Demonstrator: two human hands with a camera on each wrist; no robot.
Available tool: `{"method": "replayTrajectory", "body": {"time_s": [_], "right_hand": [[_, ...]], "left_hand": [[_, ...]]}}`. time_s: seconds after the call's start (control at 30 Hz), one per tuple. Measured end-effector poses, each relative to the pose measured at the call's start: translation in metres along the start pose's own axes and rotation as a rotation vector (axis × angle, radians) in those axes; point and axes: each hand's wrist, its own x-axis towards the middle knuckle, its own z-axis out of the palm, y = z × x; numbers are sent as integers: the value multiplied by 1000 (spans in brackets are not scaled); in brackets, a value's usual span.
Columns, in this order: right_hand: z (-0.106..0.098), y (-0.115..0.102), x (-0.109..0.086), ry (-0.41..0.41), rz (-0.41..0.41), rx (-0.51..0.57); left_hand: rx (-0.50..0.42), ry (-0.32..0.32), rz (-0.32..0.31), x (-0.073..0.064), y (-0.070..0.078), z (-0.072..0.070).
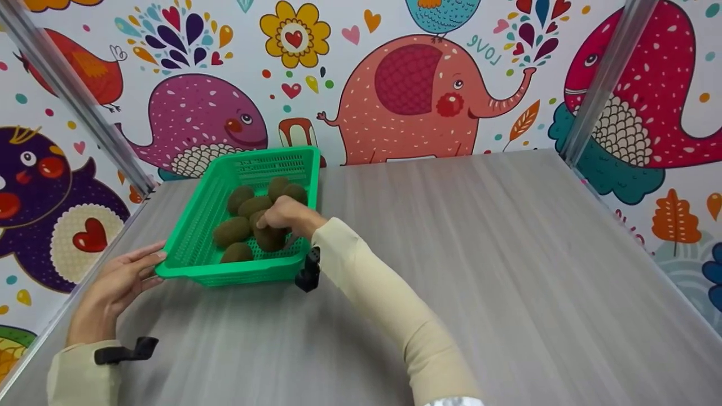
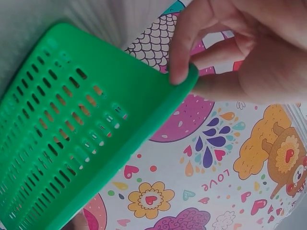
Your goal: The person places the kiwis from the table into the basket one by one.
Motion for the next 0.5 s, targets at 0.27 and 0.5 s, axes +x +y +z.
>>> {"method": "replayTrajectory", "body": {"time_s": [0.27,0.5], "right_hand": [[7,0,3,-12,42,12],[7,2,-6,-44,-17,64]], "left_hand": [[41,45,5,-2,-1,1],[103,78,-2,-5,1,1]]}}
